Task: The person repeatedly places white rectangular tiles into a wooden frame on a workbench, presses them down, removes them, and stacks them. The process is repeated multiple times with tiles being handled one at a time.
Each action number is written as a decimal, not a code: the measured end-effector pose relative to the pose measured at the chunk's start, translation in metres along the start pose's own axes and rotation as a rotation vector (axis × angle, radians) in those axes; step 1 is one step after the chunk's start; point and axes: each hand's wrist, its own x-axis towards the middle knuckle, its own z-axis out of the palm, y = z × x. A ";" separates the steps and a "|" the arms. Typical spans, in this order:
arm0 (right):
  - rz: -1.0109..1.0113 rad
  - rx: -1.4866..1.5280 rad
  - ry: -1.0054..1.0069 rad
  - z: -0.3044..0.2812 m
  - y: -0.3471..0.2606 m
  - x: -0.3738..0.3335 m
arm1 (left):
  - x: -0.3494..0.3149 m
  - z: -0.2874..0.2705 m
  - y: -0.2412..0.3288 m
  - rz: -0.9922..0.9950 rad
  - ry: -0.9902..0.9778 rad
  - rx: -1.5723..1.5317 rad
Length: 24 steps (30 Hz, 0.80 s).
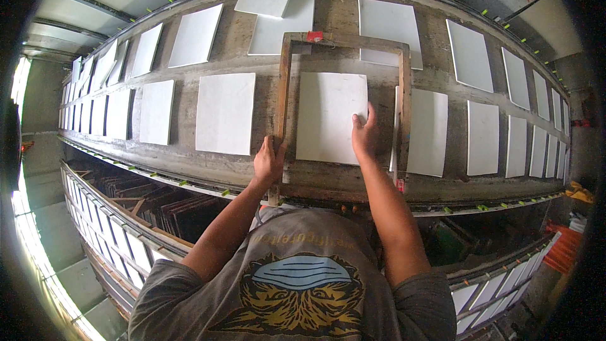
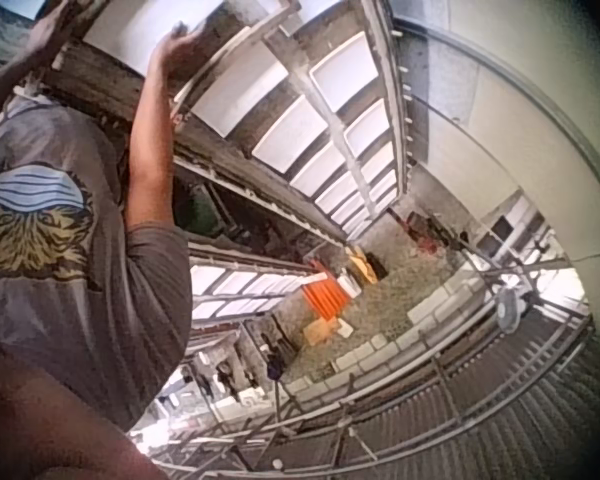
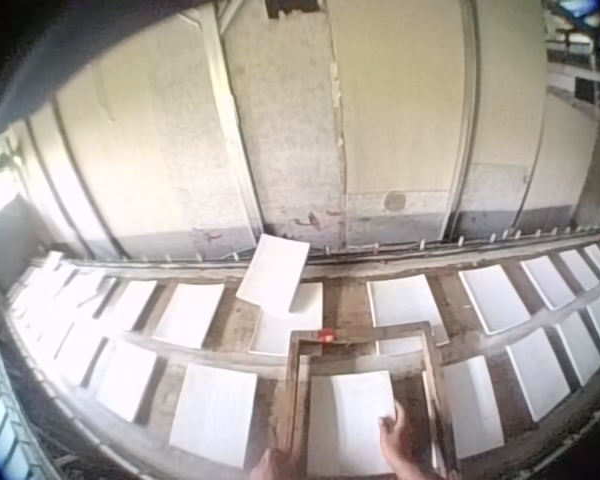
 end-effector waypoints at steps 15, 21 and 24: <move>-0.067 -0.260 0.070 0.010 -0.017 -0.017 | -0.001 -0.004 0.005 -0.012 -0.001 0.000; -0.130 -0.323 0.073 0.000 -0.001 -0.003 | -0.001 -0.004 0.007 -0.004 0.015 0.005; -0.196 -0.429 0.133 0.001 0.000 -0.006 | -0.001 -0.007 0.010 -0.018 0.000 0.007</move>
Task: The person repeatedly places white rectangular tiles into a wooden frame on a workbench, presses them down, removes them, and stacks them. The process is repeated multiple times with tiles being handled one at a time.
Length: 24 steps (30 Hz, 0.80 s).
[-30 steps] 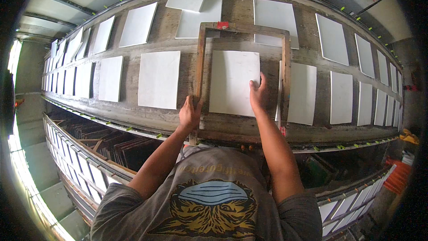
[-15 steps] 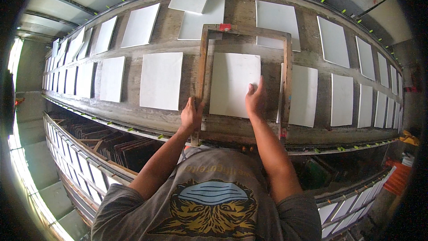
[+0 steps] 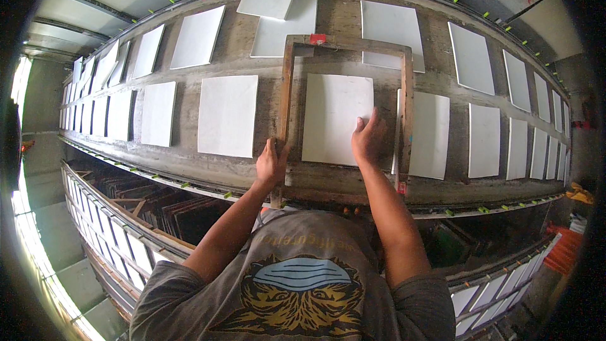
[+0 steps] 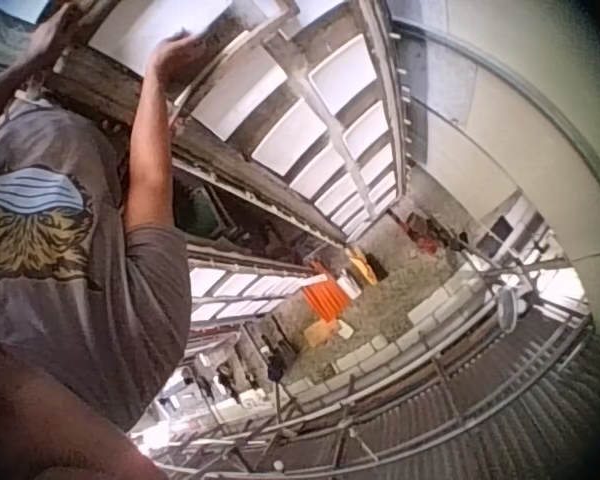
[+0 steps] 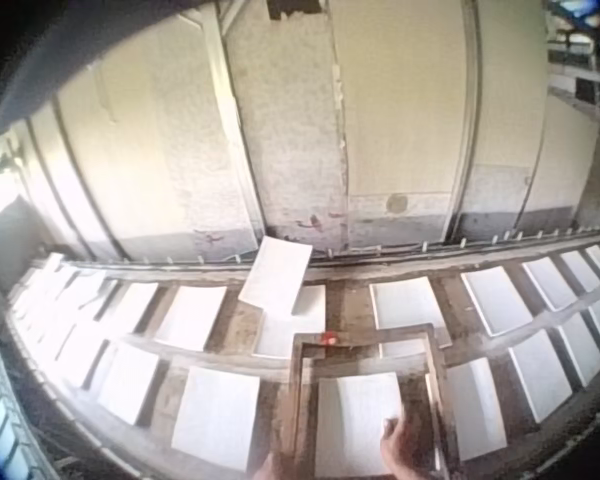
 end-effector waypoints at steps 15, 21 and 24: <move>0.016 0.089 -0.037 0.010 0.008 0.000 | 0.002 0.003 -0.006 -0.009 -0.023 -0.002; 0.000 0.069 -0.004 0.010 0.006 -0.001 | 0.002 -0.001 -0.001 -0.008 -0.034 -0.013; -0.011 0.056 0.017 0.017 0.012 -0.001 | 0.002 0.002 -0.004 0.017 -0.021 -0.004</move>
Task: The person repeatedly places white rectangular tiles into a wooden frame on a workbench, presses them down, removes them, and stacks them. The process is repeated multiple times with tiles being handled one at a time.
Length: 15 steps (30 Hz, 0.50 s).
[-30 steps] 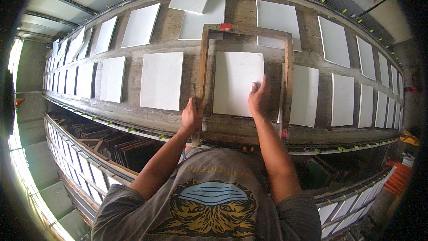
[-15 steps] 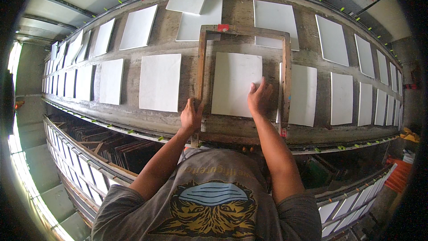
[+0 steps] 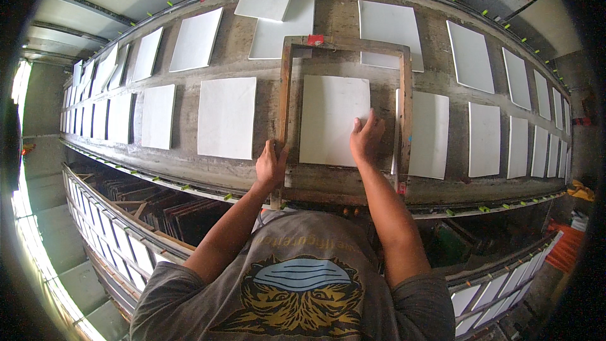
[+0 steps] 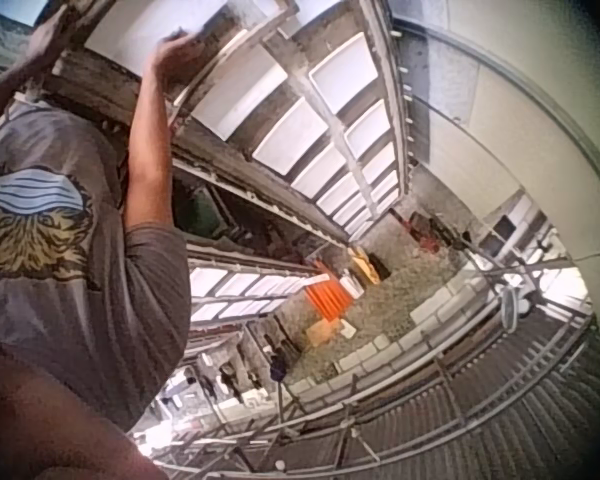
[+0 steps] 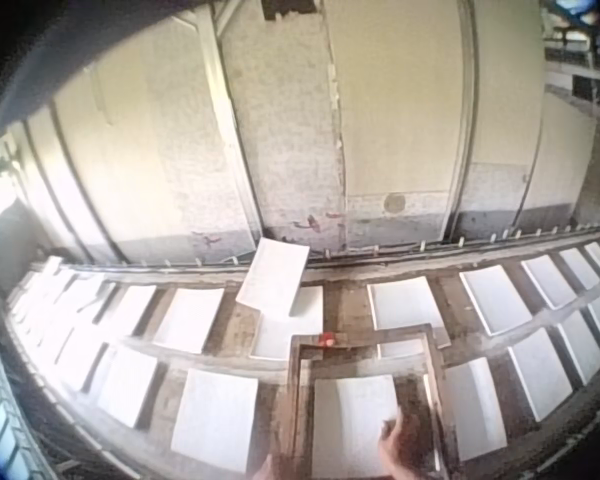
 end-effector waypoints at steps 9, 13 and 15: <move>0.012 0.015 -0.027 -0.004 -0.008 -0.002 | -0.001 -0.003 0.004 -0.046 -0.022 -0.012; 0.008 0.034 -0.026 -0.002 -0.005 -0.001 | -0.001 -0.003 0.003 -0.016 -0.014 -0.038; -0.006 0.027 -0.011 -0.002 -0.005 -0.002 | -0.001 -0.003 0.003 -0.021 -0.012 -0.025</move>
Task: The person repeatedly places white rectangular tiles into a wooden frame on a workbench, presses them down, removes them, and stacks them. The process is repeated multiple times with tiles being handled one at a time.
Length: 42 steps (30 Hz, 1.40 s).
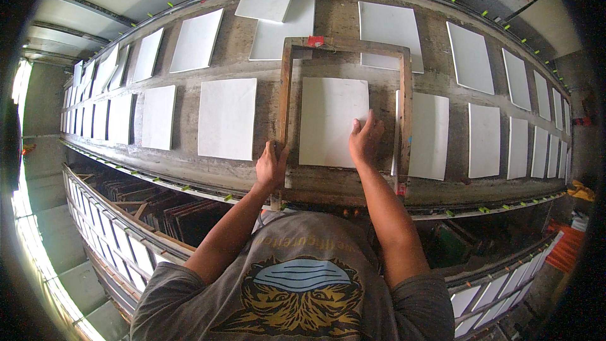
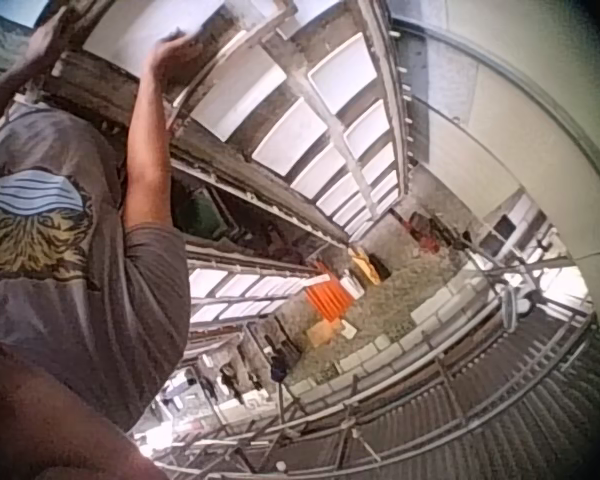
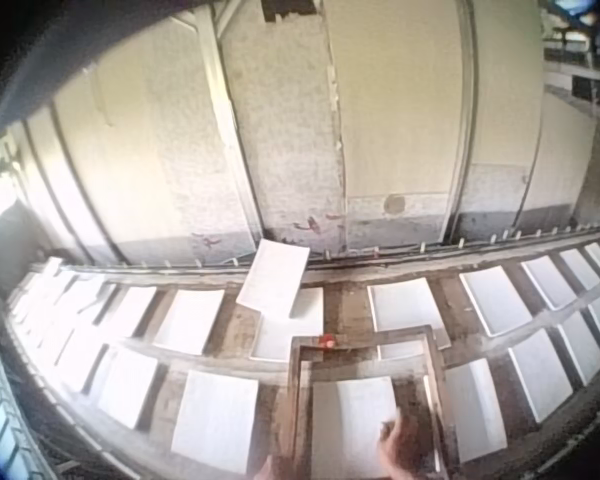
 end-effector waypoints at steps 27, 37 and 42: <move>0.102 -0.151 -0.088 -0.006 0.001 -0.001 | 0.023 0.010 0.075 0.449 0.044 0.285; -0.197 -0.167 -0.137 -0.044 -0.026 -0.001 | 0.066 0.086 0.079 0.386 -0.156 0.190; -0.384 -0.240 -0.443 -0.042 -0.020 -0.006 | 0.062 0.091 0.079 0.407 -0.134 0.336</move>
